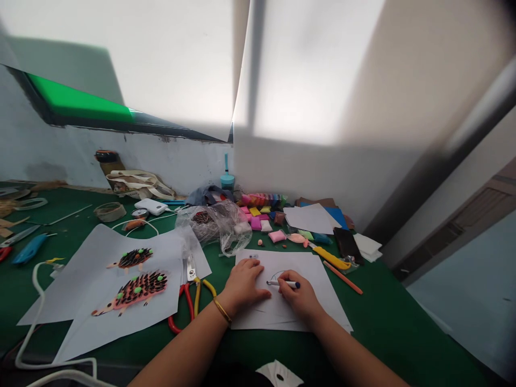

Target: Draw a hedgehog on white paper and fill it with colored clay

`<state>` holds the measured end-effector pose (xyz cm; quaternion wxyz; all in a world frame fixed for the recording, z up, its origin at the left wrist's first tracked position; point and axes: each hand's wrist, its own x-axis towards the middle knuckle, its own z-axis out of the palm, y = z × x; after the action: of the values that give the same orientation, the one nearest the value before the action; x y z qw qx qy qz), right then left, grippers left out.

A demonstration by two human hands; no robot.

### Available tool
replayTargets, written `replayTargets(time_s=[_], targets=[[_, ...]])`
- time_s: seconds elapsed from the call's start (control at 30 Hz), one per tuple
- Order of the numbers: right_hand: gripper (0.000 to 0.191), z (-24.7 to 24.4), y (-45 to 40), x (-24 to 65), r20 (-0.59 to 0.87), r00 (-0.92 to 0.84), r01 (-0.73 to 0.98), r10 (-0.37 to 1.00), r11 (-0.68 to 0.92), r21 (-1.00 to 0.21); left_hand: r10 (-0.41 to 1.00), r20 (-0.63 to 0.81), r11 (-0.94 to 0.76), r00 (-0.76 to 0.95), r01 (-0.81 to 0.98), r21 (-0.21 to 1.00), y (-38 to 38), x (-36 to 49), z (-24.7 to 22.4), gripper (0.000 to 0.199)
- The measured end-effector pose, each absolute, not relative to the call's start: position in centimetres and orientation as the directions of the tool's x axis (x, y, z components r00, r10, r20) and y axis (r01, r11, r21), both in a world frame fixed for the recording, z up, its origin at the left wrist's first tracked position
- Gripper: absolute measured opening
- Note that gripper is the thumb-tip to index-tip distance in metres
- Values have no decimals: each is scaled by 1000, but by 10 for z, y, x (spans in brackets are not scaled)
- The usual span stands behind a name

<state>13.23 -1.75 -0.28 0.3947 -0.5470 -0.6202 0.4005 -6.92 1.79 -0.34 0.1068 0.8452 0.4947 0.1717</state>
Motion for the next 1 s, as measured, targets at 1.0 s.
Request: replayTargets(time_s=[1.0], targets=[[27,7,-20,132,28,-61,327,998,46,-944,877,172,-480,449,801,358,16,-69,0,73]])
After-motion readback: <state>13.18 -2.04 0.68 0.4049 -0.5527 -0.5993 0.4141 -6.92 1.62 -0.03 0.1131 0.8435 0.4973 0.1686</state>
